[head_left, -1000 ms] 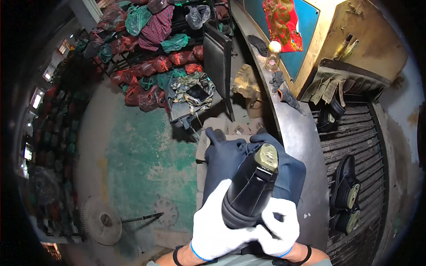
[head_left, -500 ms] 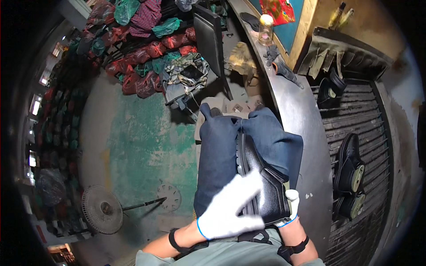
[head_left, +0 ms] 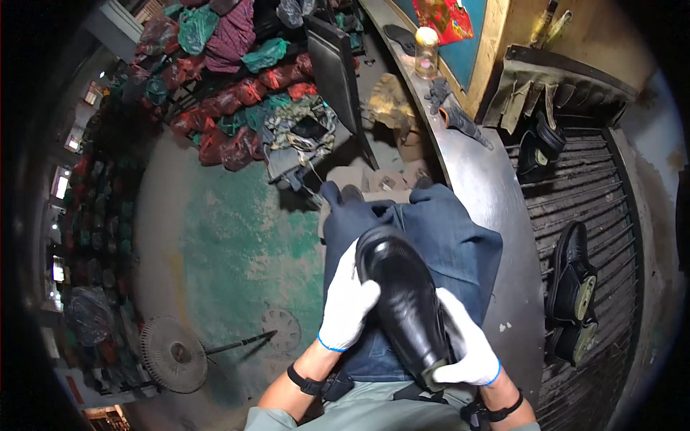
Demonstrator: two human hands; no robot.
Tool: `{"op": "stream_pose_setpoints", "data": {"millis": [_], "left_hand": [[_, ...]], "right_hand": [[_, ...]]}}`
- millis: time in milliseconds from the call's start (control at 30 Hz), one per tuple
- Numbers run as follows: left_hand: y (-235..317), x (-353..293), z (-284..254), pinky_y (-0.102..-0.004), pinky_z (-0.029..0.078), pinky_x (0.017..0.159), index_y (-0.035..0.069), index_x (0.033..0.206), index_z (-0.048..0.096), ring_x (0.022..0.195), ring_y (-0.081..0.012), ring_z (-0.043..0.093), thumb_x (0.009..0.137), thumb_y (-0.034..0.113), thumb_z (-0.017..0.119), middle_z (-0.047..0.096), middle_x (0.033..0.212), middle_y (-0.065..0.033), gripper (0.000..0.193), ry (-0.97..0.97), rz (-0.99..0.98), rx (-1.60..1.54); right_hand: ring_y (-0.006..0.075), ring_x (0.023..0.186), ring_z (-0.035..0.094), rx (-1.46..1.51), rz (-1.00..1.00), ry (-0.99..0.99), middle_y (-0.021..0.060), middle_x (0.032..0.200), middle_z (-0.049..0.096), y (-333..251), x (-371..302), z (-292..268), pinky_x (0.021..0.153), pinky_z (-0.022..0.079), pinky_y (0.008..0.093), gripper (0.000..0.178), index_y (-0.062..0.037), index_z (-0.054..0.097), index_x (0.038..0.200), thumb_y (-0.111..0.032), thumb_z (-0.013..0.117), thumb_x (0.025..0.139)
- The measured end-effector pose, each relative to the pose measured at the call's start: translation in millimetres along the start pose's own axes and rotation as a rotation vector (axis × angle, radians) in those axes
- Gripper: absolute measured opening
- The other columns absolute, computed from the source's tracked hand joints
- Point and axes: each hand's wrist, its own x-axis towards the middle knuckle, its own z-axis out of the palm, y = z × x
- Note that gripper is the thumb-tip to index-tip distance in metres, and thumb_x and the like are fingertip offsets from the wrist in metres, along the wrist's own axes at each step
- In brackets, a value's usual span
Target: The person wipes the exterior and sole of a black shoe using a cloth while seated. They repeatedly turn the shoe over to clean different sides and place it on a nearby conveyor belt after each wipe.
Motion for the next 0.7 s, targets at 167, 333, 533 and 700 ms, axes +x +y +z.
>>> {"op": "stream_pose_setpoints", "data": {"millis": [167,333,533,700], "left_hand": [[62,-16,-18,-0.0394,0.055,0.114,0.001,0.164,0.049,0.132,-0.0240,0.067,0.075,0.019,0.104,0.067,0.147,-0.0157,0.106,-0.196,-0.025,0.260],[65,-26,-42,-0.0397,0.055,0.115,0.003,0.161,0.053,0.133,-0.0249,0.068,0.077,0.016,0.101,0.070,0.146,-0.0169,0.098,-0.099,0.054,0.432],[45,-40,-54,-0.0356,0.053,0.114,-0.002,0.159,0.056,0.127,-0.0210,0.069,0.093,0.020,0.092,0.071,0.142,-0.0167,0.077,0.104,0.060,0.318],[59,8,-39,-0.0413,0.051,0.117,-0.001,0.152,0.062,0.127,-0.0279,0.070,0.117,0.039,0.055,0.072,0.143,-0.0151,0.053,-0.053,0.214,0.554]], "right_hand": [[0.0456,0.160,0.041,-0.514,-0.399,0.051,0.0330,0.175,0.034,-26,59,30,0.130,0.037,0.0512,0.119,0.0049,0.035,0.171,-0.042,0.098,0.081],[0.0630,0.157,0.032,-0.968,-0.526,-0.067,0.0389,0.171,0.034,-15,79,67,0.127,0.030,0.0683,0.119,0.0060,0.045,0.163,-0.065,0.091,0.079],[0.0712,0.150,0.034,-0.990,-0.380,-0.067,0.0479,0.168,0.026,50,22,63,0.125,0.029,0.0752,0.131,0.0039,0.033,0.169,-0.057,0.095,0.071],[0.0492,0.164,0.030,-0.569,-0.341,-0.178,0.0304,0.176,0.028,22,34,15,0.134,0.026,0.0543,0.128,0.0009,0.032,0.172,-0.046,0.097,0.071]]}}
